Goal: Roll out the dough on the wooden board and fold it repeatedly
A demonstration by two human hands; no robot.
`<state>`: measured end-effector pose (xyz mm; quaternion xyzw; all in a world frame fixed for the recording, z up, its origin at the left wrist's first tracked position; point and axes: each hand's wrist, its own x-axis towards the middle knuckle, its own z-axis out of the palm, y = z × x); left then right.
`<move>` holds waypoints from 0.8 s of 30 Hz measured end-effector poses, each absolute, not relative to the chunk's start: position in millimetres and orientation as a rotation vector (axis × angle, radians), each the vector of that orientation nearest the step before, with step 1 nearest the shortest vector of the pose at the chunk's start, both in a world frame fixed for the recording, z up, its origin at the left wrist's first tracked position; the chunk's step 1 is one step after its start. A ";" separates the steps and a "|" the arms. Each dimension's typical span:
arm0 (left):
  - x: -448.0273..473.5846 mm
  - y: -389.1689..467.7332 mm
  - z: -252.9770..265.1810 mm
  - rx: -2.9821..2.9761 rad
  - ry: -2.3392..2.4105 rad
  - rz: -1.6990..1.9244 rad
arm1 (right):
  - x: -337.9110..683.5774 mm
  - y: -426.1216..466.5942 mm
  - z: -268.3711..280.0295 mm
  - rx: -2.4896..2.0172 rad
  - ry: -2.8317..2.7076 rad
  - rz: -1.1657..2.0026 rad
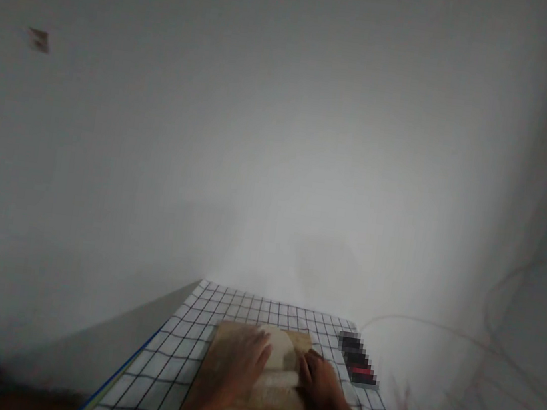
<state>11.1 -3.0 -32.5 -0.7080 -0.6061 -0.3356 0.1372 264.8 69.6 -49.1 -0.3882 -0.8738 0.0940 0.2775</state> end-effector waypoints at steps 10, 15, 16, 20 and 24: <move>15.3 15.1 -12.8 -1.948 -1.873 -0.858 | 239.0 95.7 -23.4 -1.114 -2.521 0.008; 14.4 18.9 -20.4 -1.973 -2.021 -0.878 | 237.2 106.7 -30.7 -1.014 -2.517 0.067; 14.7 18.2 -24.4 -1.981 -2.032 -0.903 | 239.0 106.4 -33.9 -1.009 -2.505 0.053; 19.9 12.7 -40.5 -1.981 -2.026 -1.014 | 248.4 95.2 -44.3 -0.986 -2.454 -0.004; 27.7 7.4 -52.7 -2.016 -2.002 -1.045 | 256.1 77.0 -47.7 -1.012 -2.434 -0.004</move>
